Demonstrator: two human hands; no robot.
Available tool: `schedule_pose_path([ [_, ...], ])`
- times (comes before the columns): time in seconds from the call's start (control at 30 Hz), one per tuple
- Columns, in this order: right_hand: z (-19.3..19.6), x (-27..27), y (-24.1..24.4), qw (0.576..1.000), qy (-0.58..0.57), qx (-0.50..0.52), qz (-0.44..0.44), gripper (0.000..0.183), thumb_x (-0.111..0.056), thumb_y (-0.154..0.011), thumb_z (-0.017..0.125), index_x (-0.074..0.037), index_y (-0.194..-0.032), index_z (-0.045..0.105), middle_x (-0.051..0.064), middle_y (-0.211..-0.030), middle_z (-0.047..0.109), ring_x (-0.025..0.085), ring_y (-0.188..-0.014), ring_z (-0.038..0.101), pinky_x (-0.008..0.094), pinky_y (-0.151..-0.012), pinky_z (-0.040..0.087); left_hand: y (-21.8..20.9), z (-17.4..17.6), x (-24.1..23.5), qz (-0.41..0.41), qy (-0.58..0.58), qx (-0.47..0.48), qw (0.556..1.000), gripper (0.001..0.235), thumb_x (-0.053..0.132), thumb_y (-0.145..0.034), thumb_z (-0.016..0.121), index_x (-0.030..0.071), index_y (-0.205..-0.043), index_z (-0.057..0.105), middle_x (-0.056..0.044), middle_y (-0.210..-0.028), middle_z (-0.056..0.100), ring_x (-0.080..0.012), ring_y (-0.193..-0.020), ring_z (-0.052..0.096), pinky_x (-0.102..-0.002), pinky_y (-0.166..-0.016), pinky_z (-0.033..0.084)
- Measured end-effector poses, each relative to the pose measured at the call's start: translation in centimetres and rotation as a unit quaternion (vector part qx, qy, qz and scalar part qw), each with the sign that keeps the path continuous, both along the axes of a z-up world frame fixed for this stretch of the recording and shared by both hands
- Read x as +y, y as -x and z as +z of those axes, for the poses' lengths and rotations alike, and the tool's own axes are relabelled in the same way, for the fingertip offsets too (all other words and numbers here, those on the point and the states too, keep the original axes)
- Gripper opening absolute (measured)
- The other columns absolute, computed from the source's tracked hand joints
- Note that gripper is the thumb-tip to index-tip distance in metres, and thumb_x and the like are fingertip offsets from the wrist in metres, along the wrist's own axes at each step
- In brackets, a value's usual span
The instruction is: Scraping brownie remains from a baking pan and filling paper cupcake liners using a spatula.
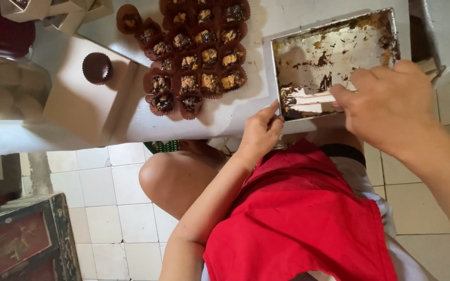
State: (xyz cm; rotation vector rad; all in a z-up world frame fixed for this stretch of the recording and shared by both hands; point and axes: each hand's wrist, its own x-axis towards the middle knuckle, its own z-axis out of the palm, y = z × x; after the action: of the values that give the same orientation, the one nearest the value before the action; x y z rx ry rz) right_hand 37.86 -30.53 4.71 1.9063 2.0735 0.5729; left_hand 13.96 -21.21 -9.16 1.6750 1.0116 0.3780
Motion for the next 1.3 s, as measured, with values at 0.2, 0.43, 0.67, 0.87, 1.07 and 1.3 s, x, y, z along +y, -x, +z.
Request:
schedule_pose_path([
  [0.2,-1.0,2.9,0.1,0.990,-0.087,0.018,0.109,0.025,-0.013,-0.060,0.071,-0.034,-0.074,0.067,-0.008,-0.069,0.057,0.017,-0.064,0.058,0.032,-0.067,0.032,-0.5,0.4,-0.2,0.043,0.023,0.005,0.999,0.056,0.025,-0.093,0.058,0.003,-0.143,0.064,-0.008,-0.118,0.079,-0.0156,-0.099,0.070,-0.030,-0.091,0.052],
  [0.43,2.4,2.6,0.3,0.983,-0.093,-0.017,0.155,0.029,-0.009,-0.086,0.075,-0.030,-0.074,0.059,-0.008,-0.073,0.052,0.019,-0.073,0.057,0.036,-0.076,0.035,-1.3,3.2,-0.9,0.108,0.076,0.025,0.991,0.056,0.020,-0.090,0.057,0.005,-0.143,0.067,0.000,-0.075,0.070,-0.0148,-0.071,0.062,-0.033,-0.077,0.054],
  [0.67,3.9,0.5,-1.0,0.988,-0.116,-0.046,0.093,0.019,-0.046,-0.122,0.083,-0.044,-0.104,0.077,-0.019,-0.074,0.060,0.011,-0.077,0.063,0.033,-0.085,0.036,-1.2,4.1,-0.6,0.097,0.106,0.033,0.989,0.059,0.019,-0.091,0.054,0.004,-0.147,0.063,0.001,-0.072,0.067,-0.0140,-0.068,0.061,-0.034,-0.074,0.054],
  [0.87,3.3,-1.4,-2.6,0.996,0.037,-0.075,-0.022,0.034,-0.055,-0.123,0.052,-0.039,-0.099,0.070,-0.013,-0.073,0.063,0.014,-0.070,0.068,0.031,-0.064,0.043,-1.2,3.6,-0.7,0.101,0.122,0.010,0.987,0.059,0.019,-0.091,0.055,0.003,-0.148,0.061,0.000,-0.072,0.068,-0.0140,-0.067,0.068,-0.032,-0.073,0.056],
  [1.07,2.2,1.0,-1.7,0.995,0.096,-0.022,-0.021,0.026,-0.046,-0.107,0.063,-0.039,-0.084,0.071,-0.019,-0.063,0.060,0.012,-0.060,0.062,0.029,-0.053,0.041,-1.2,3.3,-0.7,0.098,0.111,0.009,0.989,0.061,0.021,-0.091,0.054,0.002,-0.149,0.060,0.000,-0.070,0.069,-0.0118,-0.067,0.068,-0.030,-0.073,0.056],
  [1.3,3.1,3.3,1.9,0.981,0.191,-0.033,-0.014,0.016,-0.034,-0.092,0.059,-0.038,-0.091,0.074,-0.013,-0.083,0.077,0.016,-0.080,0.080,0.032,-0.069,0.060,-1.2,3.3,-0.7,0.105,0.118,-0.006,0.987,0.061,0.019,-0.091,0.055,0.002,-0.148,0.061,-0.001,-0.069,0.069,-0.0127,-0.066,0.071,-0.029,-0.067,0.056],
])
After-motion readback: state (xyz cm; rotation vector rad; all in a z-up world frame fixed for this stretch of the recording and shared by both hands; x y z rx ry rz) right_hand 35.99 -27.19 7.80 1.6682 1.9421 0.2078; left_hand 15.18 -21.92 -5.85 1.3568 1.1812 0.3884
